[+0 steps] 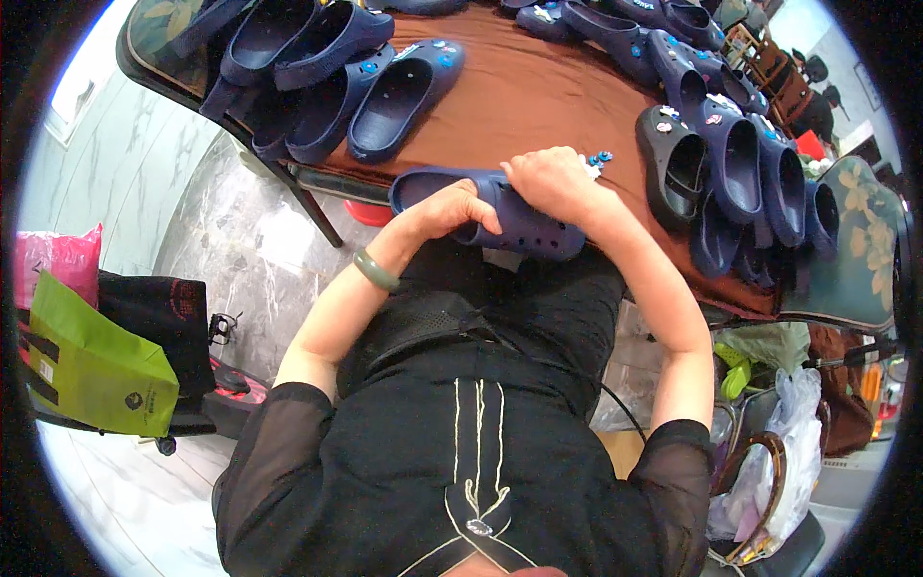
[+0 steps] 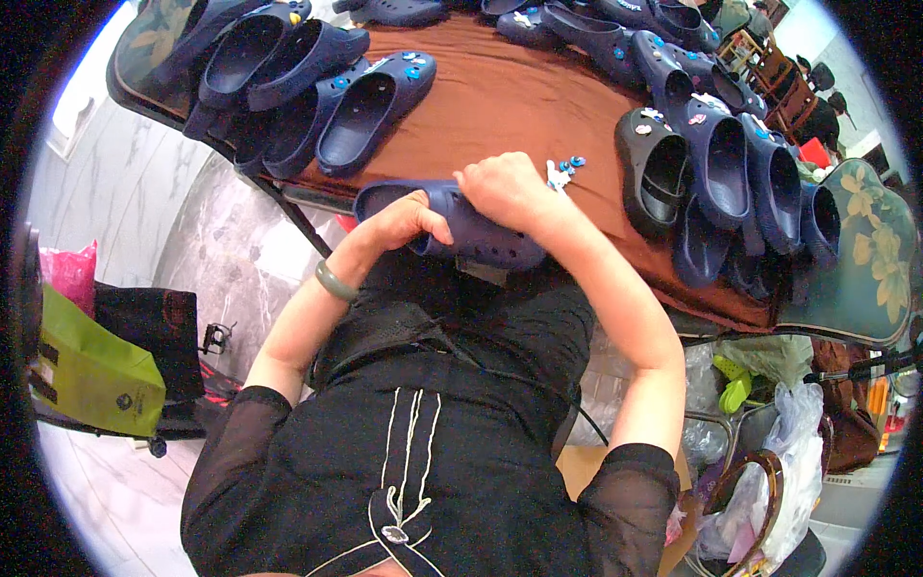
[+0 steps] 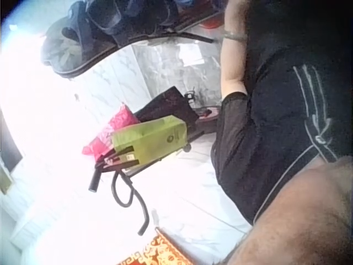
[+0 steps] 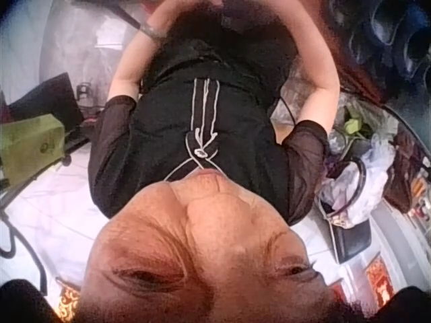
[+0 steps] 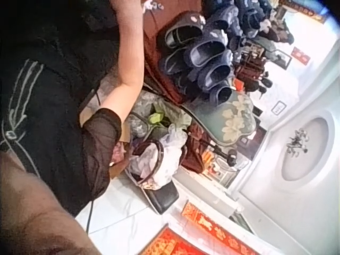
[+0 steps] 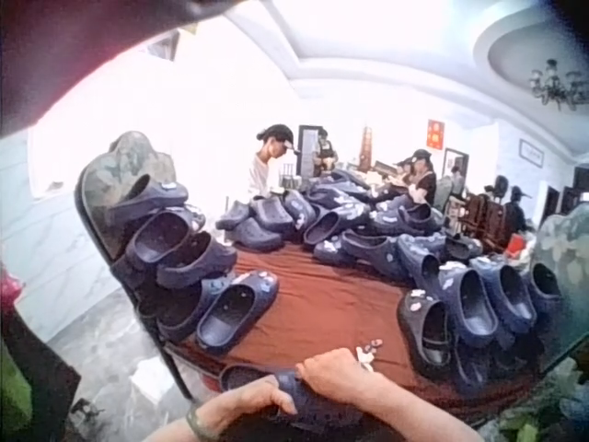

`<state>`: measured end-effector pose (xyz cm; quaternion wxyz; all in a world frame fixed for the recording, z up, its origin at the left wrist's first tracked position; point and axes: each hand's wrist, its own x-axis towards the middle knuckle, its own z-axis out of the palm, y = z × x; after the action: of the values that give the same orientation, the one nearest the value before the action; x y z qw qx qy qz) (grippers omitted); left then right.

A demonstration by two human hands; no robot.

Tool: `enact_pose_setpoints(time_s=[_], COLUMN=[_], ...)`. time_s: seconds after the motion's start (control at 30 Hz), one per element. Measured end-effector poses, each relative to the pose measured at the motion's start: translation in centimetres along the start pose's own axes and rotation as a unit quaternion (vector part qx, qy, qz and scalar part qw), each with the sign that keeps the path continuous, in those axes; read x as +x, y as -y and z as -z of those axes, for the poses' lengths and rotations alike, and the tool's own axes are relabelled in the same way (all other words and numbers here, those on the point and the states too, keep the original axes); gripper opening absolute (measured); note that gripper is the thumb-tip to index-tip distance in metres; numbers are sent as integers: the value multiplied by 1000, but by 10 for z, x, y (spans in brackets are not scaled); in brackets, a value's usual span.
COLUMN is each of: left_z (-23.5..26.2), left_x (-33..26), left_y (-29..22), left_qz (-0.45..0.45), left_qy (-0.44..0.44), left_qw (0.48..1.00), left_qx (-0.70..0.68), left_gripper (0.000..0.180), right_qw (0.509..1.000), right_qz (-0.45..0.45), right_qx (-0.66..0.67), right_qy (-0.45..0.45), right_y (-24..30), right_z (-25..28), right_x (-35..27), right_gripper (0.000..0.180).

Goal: Attaching decorative charms (jibbitz) to rubber clog-style shoes.

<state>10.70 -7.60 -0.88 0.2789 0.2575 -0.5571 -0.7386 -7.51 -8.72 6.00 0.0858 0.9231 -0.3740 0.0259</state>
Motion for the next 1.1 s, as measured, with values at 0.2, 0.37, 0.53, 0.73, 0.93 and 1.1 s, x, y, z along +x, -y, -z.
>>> enact_pose_setpoints(time_s=[0.2, 0.37, 0.53, 0.73, 0.93, 1.1], left_z=[-9, -7, 8, 16, -2, -5], left_x=[-8, -8, 0, 6, 10, 13], left_y=[0, -8, -21, -32, -31, -24], left_qz=[-15, -102, -64, -58, -79, -77], left_qy=[-14, -116, -155, -123, -69, -41], left_qw=[1000, 985, 969, 957, 948, 949], left_qx=[9, -79, -182, -256, -300, -304], left_gripper=[50, 39, 30, 35, 39, 49], right_qw=[883, 875, 880, 957, 956, 931], right_qz=[-257, -346, -331, -188, -183, -208], right_qx=[379, 273, 268, 53, 35, 76], right_qy=[-102, -202, -210, -216, -226, -289], right_y=[-70, -149, -143, -87, -74, -68], right_z=[-24, -62, -80, -64, -85, -73], right_x=[-13, -56, -65, -65, -72, -70], right_gripper=[31, 31, 24, 25, 23, 20])
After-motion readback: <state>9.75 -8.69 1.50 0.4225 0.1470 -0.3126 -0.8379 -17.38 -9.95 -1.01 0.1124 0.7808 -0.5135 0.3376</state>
